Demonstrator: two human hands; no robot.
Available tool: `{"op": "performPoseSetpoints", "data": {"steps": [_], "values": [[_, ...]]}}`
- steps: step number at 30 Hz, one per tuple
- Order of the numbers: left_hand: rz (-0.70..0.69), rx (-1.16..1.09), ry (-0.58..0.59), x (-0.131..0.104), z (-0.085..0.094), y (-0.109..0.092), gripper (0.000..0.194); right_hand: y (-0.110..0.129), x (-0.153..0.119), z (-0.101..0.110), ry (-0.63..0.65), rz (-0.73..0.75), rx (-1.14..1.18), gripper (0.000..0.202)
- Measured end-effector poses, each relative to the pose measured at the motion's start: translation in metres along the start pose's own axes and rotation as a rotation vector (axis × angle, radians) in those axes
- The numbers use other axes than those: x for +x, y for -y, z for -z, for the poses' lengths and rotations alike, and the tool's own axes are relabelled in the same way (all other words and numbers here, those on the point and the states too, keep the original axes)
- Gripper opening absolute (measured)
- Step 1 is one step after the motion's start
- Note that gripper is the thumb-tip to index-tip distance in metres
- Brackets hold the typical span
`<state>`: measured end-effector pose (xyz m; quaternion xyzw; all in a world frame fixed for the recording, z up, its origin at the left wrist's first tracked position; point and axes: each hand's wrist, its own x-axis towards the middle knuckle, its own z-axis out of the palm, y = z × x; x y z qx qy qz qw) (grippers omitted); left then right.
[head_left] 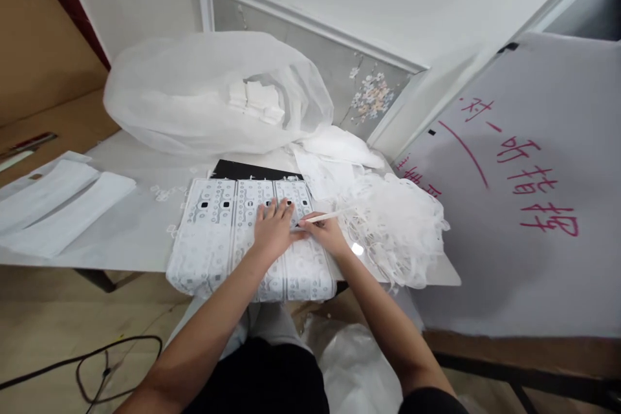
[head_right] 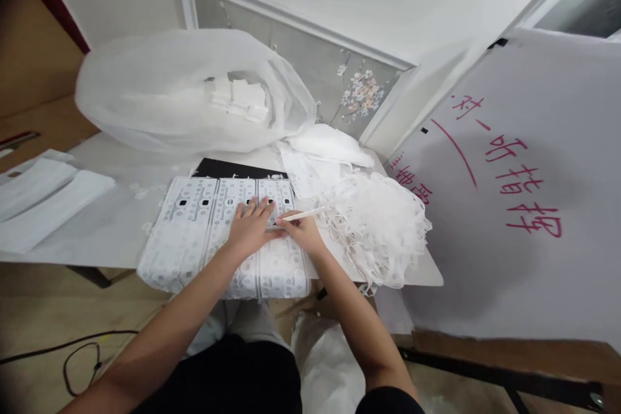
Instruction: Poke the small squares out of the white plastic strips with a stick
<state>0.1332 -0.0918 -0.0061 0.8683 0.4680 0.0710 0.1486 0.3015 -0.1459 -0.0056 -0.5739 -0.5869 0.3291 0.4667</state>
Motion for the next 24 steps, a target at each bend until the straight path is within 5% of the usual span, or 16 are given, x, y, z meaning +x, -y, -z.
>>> {"op": "performPoseSetpoints", "data": {"steps": [4, 24], "values": [[0.078, 0.028, -0.004, -0.003, 0.002, 0.000, 0.095, 0.003, 0.001, 0.000, 0.017, -0.032, -0.005, 0.028], [0.025, -0.100, -0.002, -0.011, 0.011, -0.003, 0.099, -0.004, 0.001, 0.000, 0.059, 0.051, -0.124, 0.017]]}}
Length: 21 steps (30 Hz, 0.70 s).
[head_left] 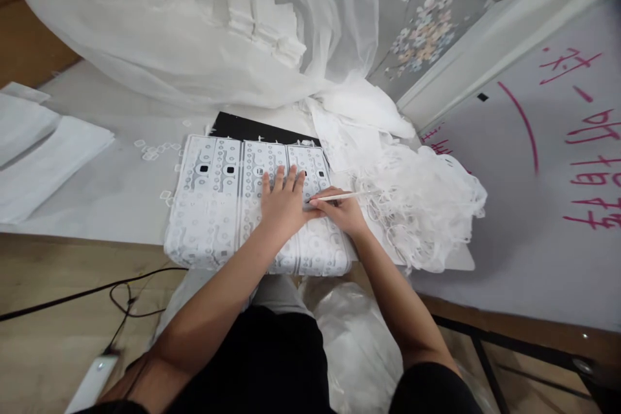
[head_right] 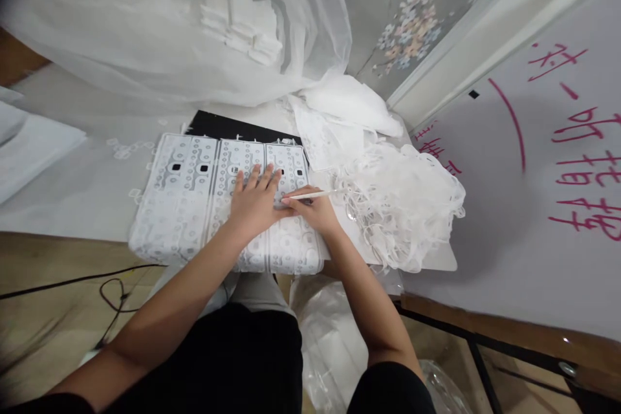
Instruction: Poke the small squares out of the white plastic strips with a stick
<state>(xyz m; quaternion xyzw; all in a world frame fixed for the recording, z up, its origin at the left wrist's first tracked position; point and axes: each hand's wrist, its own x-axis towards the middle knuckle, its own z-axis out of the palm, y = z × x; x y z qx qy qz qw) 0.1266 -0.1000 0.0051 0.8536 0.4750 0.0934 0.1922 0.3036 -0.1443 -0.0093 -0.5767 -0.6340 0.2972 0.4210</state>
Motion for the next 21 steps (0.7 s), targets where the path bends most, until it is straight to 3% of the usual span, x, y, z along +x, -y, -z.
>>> {"op": "performPoseSetpoints", "data": {"steps": [7, 16, 21], "values": [[0.005, 0.020, -0.018, -0.002, 0.000, -0.001, 0.093, 0.004, 0.001, 0.002, 0.040, 0.125, -0.066, 0.011], [-0.076, 0.061, 0.025, -0.006, 0.005, 0.009, 0.090, 0.015, -0.005, -0.002, 0.165, 0.468, -0.646, 0.021], [-0.110, 0.067, 0.038, -0.007, 0.006, 0.014, 0.090, 0.017, -0.006, -0.007, 0.093, 0.449, -0.710, 0.022]]}}
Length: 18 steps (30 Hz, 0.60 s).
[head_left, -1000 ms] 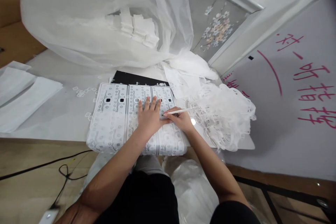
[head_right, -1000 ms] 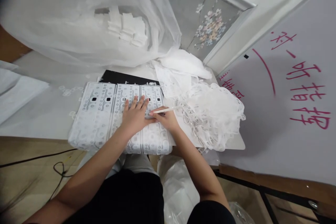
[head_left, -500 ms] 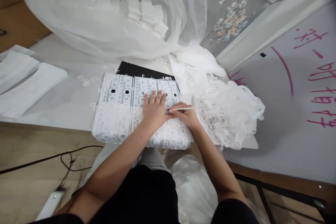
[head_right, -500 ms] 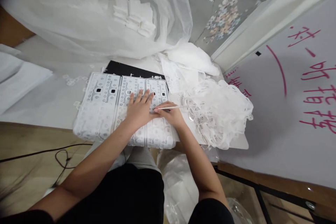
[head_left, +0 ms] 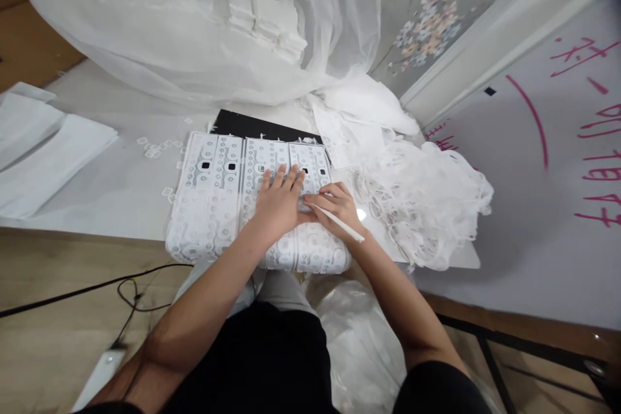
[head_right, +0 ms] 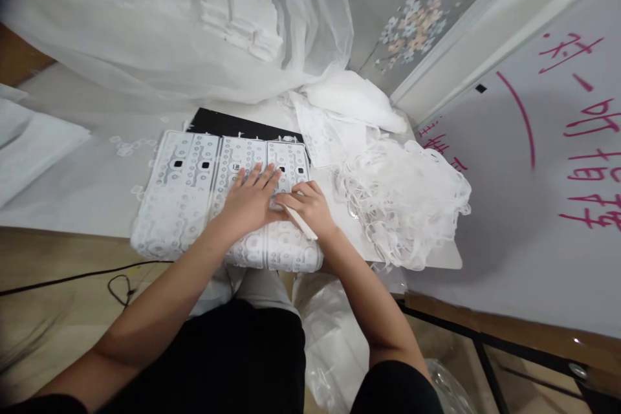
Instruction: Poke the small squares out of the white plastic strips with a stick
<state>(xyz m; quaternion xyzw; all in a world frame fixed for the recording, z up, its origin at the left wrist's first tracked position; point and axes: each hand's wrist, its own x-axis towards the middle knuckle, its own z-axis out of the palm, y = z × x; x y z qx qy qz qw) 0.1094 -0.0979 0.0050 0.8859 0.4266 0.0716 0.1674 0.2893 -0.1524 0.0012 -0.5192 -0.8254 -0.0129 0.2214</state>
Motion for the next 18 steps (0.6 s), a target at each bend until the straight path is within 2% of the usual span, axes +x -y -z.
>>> {"op": "performPoseSetpoints", "data": {"steps": [6, 10, 15, 18], "values": [[-0.013, 0.039, -0.026, -0.001, -0.002, -0.001, 0.092, 0.002, 0.000, -0.008, -0.098, -0.074, 0.039, 0.023], [-0.007, 0.051, 0.007, -0.001, 0.000, -0.001, 0.101, -0.005, 0.004, -0.007, -0.158, -0.221, 0.095, 0.025], [-0.004, 0.019, 0.013, -0.001, -0.002, 0.002, 0.117, -0.016, 0.001, 0.006, -0.356, -0.442, 0.400, 0.022], [-0.011, 0.002, -0.010, -0.001, -0.005, 0.004, 0.115, -0.016, -0.012, 0.013, -0.349, -0.558, 0.553, 0.020]]}}
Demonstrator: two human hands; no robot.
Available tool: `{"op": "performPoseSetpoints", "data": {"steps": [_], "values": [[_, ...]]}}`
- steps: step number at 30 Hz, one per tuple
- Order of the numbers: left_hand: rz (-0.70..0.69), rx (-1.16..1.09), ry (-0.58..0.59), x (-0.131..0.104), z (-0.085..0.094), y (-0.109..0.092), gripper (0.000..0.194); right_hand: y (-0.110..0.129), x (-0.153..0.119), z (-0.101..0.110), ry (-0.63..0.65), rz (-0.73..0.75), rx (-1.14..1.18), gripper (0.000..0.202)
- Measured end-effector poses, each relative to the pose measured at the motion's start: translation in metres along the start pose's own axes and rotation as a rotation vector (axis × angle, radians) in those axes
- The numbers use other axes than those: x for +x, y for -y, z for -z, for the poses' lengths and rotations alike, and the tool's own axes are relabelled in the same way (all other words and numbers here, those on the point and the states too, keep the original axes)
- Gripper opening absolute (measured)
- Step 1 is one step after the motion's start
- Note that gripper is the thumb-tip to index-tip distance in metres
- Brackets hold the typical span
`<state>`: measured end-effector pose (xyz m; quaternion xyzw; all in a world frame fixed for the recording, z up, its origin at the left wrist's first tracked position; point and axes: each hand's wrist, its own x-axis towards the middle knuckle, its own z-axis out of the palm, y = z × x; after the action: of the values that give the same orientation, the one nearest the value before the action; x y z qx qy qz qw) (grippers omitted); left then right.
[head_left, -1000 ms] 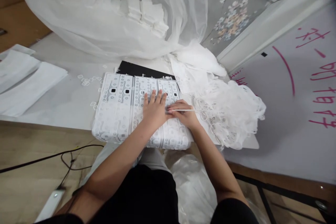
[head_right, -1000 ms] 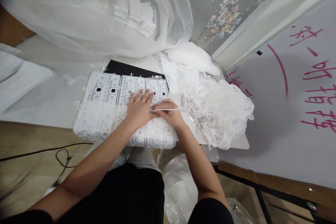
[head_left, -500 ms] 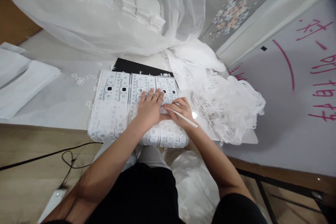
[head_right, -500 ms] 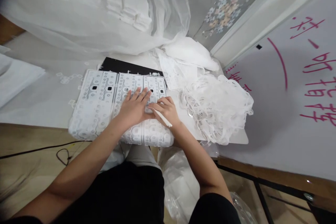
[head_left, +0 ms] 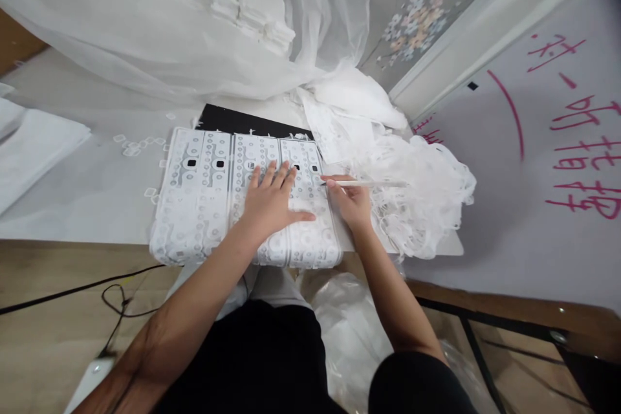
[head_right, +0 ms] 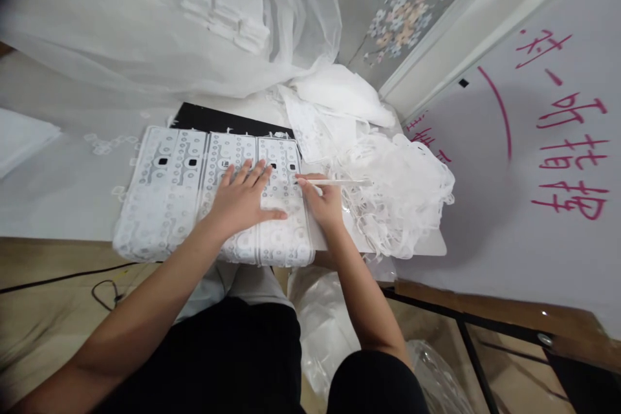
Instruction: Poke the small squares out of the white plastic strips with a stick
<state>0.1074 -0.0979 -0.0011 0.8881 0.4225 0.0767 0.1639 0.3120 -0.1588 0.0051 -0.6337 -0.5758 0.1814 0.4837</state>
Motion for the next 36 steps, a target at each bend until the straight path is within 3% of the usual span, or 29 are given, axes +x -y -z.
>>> {"op": "performPoseSetpoints", "data": {"steps": [4, 15, 36], "values": [[-0.023, 0.007, -0.045, 0.000, -0.002, 0.000, 0.099, -0.001, -0.014, 0.008, 0.060, -0.094, -0.042, 0.021], [-0.162, -0.042, -0.021, 0.001, 0.004, -0.004, 0.052, -0.001, -0.014, 0.008, 0.098, -0.094, -0.055, 0.022], [-0.177, -0.033, -0.002, -0.002, 0.008, -0.004, 0.052, 0.001, -0.015, 0.008, 0.138, -0.095, -0.064, 0.026]]}}
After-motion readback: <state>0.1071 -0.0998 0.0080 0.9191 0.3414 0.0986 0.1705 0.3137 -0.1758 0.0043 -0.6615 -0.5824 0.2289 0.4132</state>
